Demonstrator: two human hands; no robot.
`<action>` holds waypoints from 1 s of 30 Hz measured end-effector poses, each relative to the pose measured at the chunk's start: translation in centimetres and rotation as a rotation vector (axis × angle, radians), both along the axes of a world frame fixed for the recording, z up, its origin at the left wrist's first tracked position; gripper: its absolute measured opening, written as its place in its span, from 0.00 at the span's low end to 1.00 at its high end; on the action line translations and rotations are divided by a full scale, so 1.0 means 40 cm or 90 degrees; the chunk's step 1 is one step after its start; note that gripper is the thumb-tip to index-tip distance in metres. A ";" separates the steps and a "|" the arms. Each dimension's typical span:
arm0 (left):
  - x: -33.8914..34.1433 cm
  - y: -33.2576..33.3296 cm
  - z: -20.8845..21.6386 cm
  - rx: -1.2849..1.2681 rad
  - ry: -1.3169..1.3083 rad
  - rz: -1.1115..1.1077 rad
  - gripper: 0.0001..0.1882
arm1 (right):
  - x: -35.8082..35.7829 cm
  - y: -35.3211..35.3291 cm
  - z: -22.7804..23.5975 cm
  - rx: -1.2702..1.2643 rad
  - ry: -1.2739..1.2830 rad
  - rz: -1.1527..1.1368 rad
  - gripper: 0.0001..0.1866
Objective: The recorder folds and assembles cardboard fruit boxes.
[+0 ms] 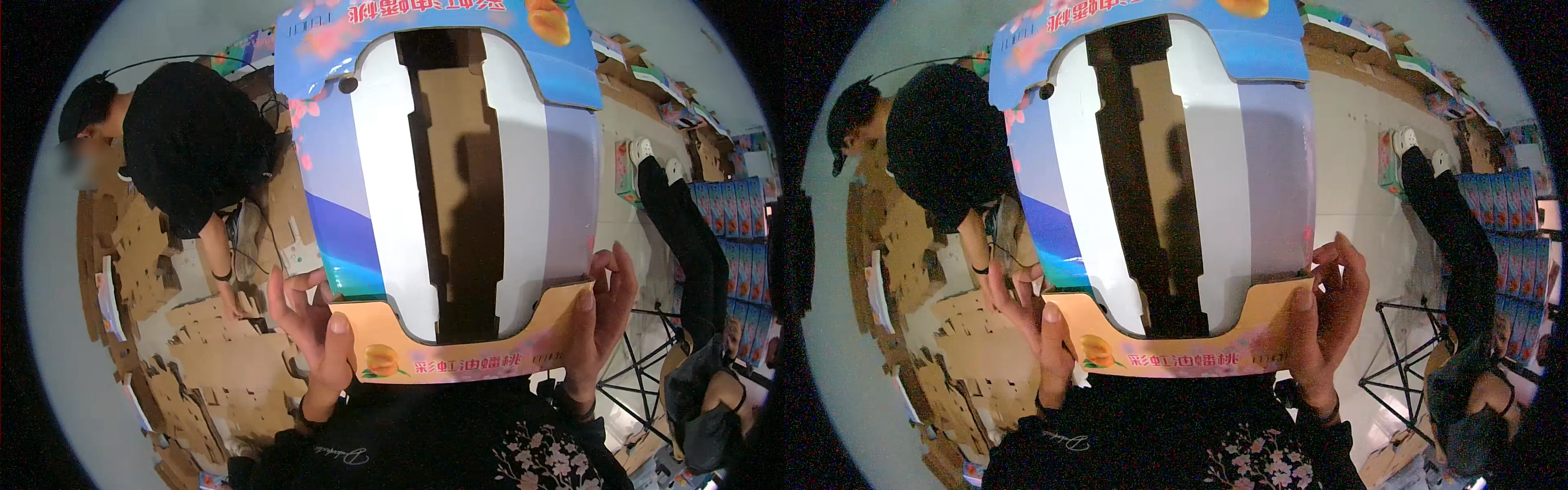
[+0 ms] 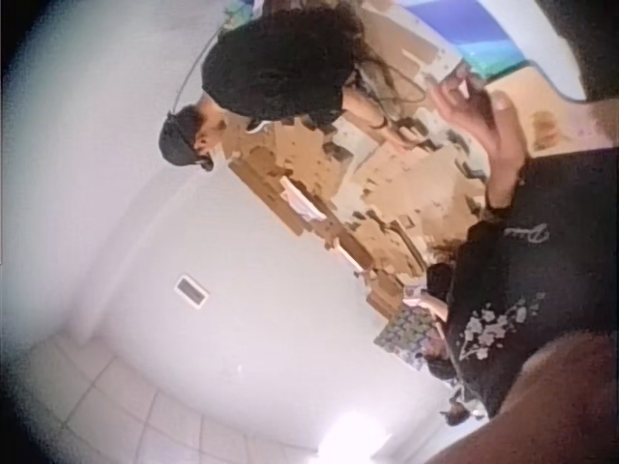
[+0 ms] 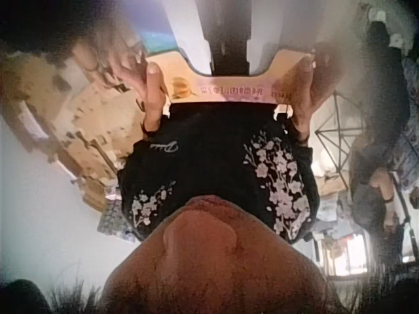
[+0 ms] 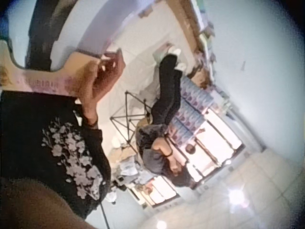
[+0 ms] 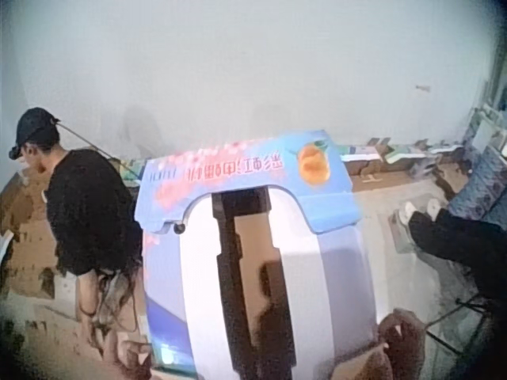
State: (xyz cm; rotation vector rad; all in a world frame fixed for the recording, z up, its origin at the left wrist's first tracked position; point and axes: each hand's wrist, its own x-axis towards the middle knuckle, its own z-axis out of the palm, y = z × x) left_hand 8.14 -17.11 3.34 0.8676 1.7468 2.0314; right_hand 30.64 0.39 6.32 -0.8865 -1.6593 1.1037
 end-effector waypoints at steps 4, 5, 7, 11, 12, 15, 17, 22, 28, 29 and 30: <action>-0.019 0.003 0.028 -0.039 -0.086 -0.064 0.43 | 0.005 0.020 0.000 0.039 -0.041 0.007 0.26; -0.028 0.004 0.032 -0.057 -0.119 -0.098 0.42 | 0.006 0.031 0.002 0.053 -0.039 0.007 0.25; -0.034 0.005 0.036 -0.049 -0.120 -0.107 0.40 | 0.013 0.054 0.018 0.076 -0.083 0.015 0.24; -0.016 0.016 0.024 -0.042 -0.222 -0.158 0.36 | 0.014 0.106 0.073 0.126 -0.224 0.016 0.22; -0.008 0.020 0.020 -0.041 -0.194 -0.160 0.35 | 0.012 0.118 0.092 0.105 -0.238 0.023 0.23; 0.011 0.031 0.013 -0.004 -0.189 -0.161 0.36 | -0.007 0.141 0.140 0.302 -0.339 -0.044 0.25; 0.019 0.037 0.014 0.010 -0.214 -0.228 0.38 | -0.017 0.111 0.166 0.369 -0.355 -0.087 0.27; 0.073 0.072 0.013 -0.050 -0.167 -0.325 0.28 | -0.052 -0.027 0.177 0.243 -0.411 0.246 0.48; 0.141 0.172 -0.010 -0.062 0.038 -0.561 0.32 | -0.057 0.019 0.136 0.240 -0.520 0.043 0.62; 0.143 0.191 -0.013 -0.038 0.055 -0.559 0.32 | -0.034 0.043 0.135 0.191 -0.518 0.045 0.61; 0.145 0.211 -0.015 -0.059 0.090 -0.614 0.34 | -0.010 0.071 0.126 0.165 -0.485 0.071 0.59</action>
